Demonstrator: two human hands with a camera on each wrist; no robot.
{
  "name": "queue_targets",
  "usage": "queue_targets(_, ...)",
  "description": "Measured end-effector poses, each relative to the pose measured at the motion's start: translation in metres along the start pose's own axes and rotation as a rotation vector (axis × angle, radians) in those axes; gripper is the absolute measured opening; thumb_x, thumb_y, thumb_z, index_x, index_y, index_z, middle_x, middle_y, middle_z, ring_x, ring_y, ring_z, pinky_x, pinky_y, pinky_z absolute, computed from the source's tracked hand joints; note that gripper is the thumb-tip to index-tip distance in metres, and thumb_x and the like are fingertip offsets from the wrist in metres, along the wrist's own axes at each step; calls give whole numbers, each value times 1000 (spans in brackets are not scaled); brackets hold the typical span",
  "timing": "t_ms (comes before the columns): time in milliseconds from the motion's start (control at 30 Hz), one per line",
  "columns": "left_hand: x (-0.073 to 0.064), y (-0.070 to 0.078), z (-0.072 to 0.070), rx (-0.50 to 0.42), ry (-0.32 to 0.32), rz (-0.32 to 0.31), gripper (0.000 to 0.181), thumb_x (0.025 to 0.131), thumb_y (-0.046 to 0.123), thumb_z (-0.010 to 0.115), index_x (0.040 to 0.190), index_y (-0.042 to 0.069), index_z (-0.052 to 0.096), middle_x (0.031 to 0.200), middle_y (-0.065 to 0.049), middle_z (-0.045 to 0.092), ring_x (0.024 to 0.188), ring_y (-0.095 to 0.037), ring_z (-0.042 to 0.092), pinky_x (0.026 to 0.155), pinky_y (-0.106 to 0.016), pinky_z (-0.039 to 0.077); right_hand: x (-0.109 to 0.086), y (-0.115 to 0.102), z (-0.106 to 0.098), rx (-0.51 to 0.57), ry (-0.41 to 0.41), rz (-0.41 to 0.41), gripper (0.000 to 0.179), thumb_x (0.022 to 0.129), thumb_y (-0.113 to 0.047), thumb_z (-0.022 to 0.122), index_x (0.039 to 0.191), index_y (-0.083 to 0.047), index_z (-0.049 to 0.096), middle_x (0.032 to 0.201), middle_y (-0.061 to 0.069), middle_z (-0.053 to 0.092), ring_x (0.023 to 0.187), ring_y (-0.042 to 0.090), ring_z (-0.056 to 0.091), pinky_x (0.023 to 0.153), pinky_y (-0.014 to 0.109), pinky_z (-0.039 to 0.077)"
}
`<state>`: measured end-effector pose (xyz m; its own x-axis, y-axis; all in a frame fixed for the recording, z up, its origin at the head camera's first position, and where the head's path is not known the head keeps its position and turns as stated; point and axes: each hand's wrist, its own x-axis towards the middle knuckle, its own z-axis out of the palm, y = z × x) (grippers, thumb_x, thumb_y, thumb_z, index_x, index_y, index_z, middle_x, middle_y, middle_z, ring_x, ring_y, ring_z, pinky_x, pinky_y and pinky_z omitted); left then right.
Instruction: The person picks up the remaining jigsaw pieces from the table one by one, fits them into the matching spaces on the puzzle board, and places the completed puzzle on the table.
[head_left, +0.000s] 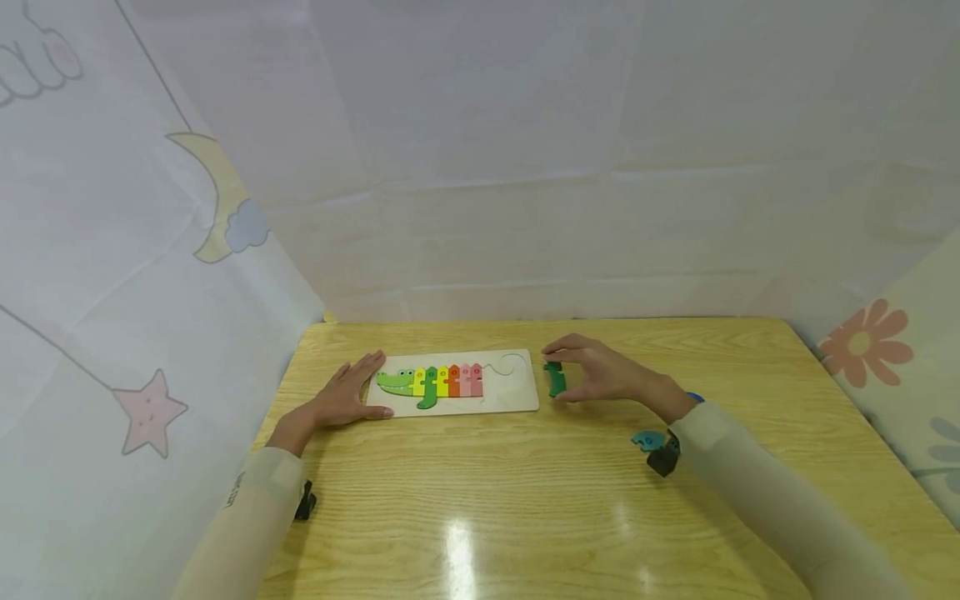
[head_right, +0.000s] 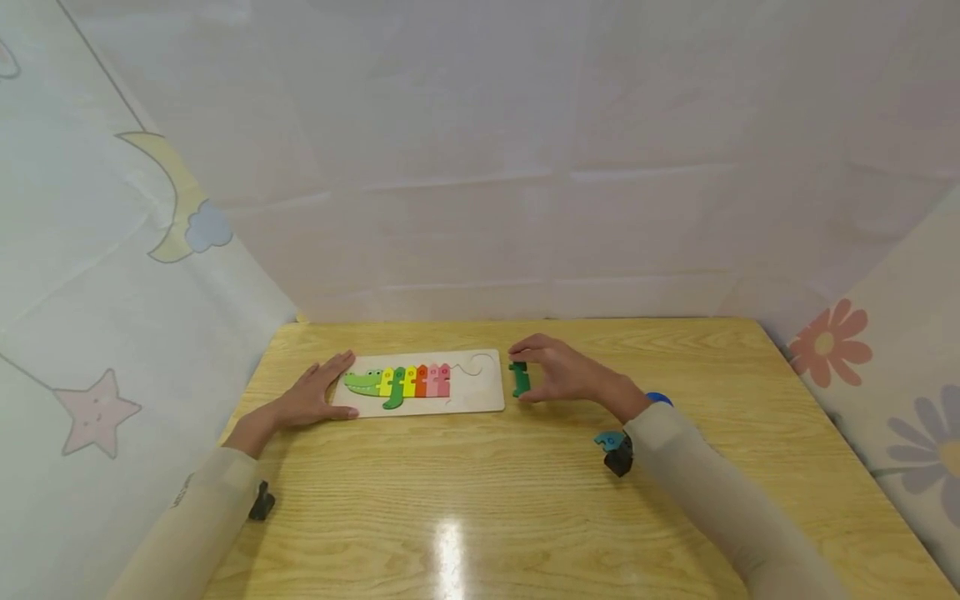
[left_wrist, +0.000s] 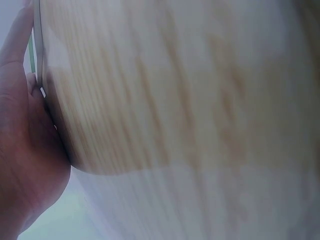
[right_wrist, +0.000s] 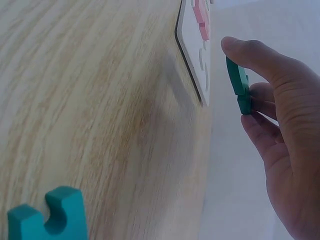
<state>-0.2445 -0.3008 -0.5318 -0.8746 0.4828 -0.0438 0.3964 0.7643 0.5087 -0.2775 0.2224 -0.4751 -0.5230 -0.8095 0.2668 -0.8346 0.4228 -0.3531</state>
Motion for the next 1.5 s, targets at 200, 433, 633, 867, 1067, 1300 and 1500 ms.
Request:
queue_targets(200,-2,3,-2,-28,32,38,117,90,67,74,169,2,18,176,-20,15,162,-42,12,125,-69,2,7,-3,4,5,-22,10,69,82,-25,94,137,7,66,140,18,62,127,37,60,99,54,56)
queue_targets(433,0,2,-1,-21,25,22,116,89,63,76,169,2,19,176,-20,15,161,-44,13,125,-70,3,13,-5,10,23,-48,39,71,83,-27,94,139,6,66,142,18,61,130,38,59,102,55,55)
queue_targets(633,2,-3,1,-4,4,4,117,90,65,75,170,5,16,177,-17,13,163,-42,11,127,-67,1,18,-6,15,12,-48,15,70,83,-30,94,137,6,67,142,18,61,127,36,60,100,54,55)
queue_targets(867,2,-5,2,-9,9,7,117,90,64,75,170,4,17,177,-17,13,162,-42,11,126,-68,1,26,-8,21,36,-69,22,72,83,-32,93,138,6,67,142,19,61,128,36,60,103,53,55)
queue_targets(1067,5,-5,1,-2,-14,-28,115,90,59,78,171,8,15,178,-14,11,164,-39,9,128,-64,-1,30,-10,26,22,-70,23,72,84,-34,93,139,4,66,143,17,61,130,35,59,104,52,55)
queue_targets(1300,5,-5,2,7,-24,-43,115,90,58,79,172,10,14,179,-11,10,164,-36,8,129,-62,-1,38,-13,33,18,-76,27,71,85,-35,92,139,3,67,143,16,62,131,34,59,105,50,54)
queue_targets(1500,5,-6,3,2,-21,-45,115,90,58,79,172,10,14,179,-11,11,164,-36,9,129,-63,-2,47,-17,35,39,-97,65,74,85,-39,91,141,2,66,146,15,60,133,33,58,108,51,53)
